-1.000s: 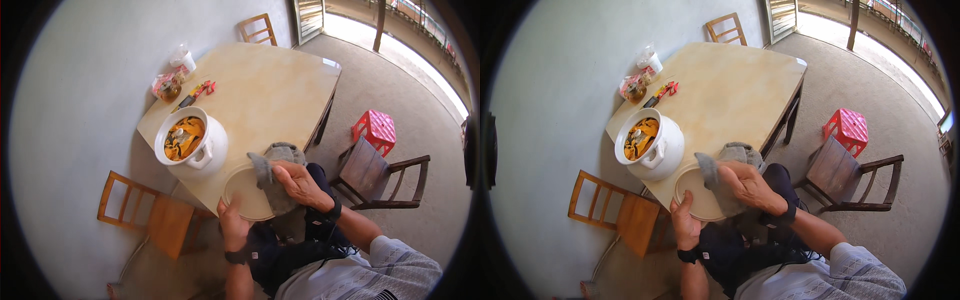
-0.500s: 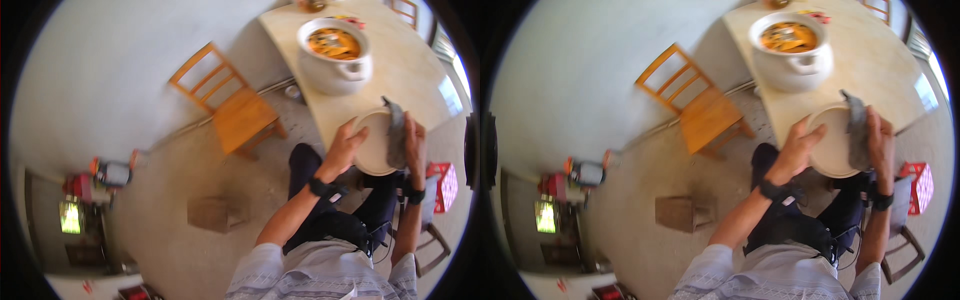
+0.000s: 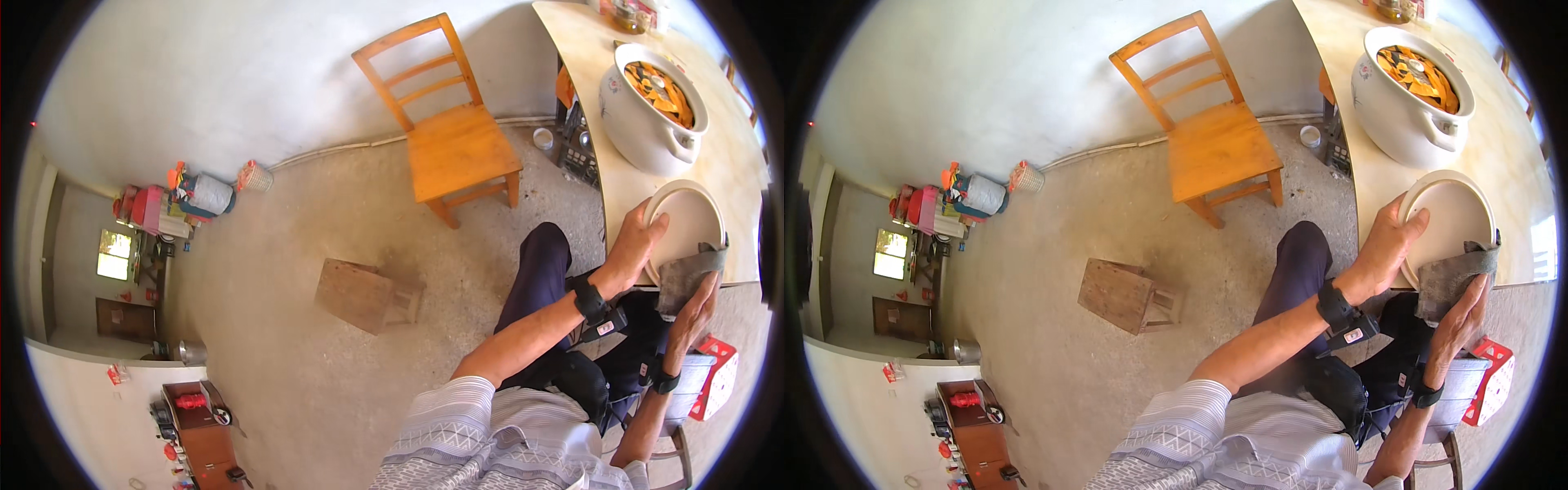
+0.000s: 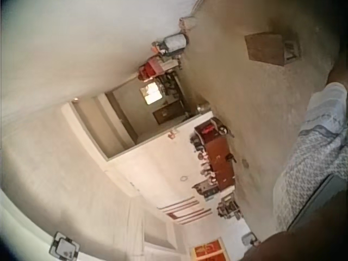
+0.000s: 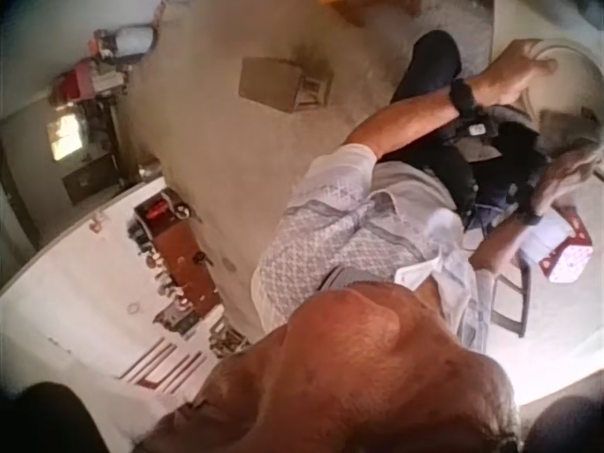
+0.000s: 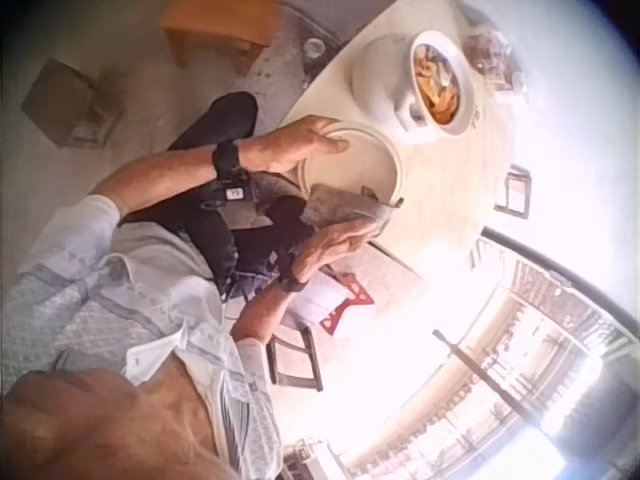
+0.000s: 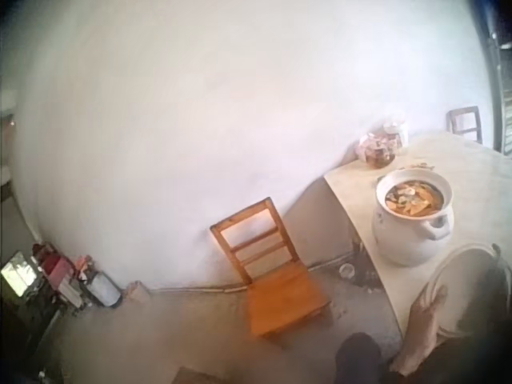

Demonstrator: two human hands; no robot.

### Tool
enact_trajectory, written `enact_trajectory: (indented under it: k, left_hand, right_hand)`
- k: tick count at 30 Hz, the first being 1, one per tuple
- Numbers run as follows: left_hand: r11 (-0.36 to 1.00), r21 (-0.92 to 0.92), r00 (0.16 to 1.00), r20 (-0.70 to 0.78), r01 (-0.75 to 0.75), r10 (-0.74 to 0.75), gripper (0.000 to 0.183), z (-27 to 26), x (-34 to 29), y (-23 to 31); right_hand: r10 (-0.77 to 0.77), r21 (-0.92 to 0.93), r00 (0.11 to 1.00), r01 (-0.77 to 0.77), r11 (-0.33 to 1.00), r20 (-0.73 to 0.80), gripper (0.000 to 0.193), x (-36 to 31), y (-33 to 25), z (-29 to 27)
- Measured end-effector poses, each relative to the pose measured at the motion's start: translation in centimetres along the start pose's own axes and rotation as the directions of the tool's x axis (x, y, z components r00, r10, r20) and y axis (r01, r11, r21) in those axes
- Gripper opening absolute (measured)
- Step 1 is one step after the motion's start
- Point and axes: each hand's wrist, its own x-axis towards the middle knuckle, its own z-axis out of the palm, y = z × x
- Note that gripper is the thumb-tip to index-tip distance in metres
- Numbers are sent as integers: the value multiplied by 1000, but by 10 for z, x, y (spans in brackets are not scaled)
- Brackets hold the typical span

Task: Wiping a white ceramic pot lid with a cloth.

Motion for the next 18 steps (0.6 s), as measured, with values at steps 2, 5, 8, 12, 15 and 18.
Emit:
enact_trajectory:
  k: [2, 5, 8, 12, 15, 18]
  left_hand:
    - [1000, 20, 1000, 1, 1, -1, 40, 1, -3, 3]
    - [998, 67, 998, 51, 18, -22, 42, 5, -7, 10]
    - [993, 109, 994, 91, 55, -65, 45, 4, -12, 19]
    - [973, 129, 959, 189, 191, -213, 51, 4, -1, 20]
    - [939, 239, 953, 114, 249, -281, 52, 4, -2, 17]
    - [895, 261, 930, -29, 361, -366, 45, -4, -10, 31]
  right_hand:
    - [2, 52, 1000, 0, 999, -21, 59, 8, -27, 1]
    - [90, 108, 992, -100, 989, 93, 53, 26, -31, -8]
    - [66, 209, 988, -94, 973, 137, 45, 40, -35, -11]
    - [-60, 133, 956, 23, 991, 286, 38, 62, -22, -40]
    - [-22, 44, 932, 6, 999, 361, 35, 75, -55, -50]
    - [16, -45, 889, 5, 999, 458, 32, 83, -99, -45]
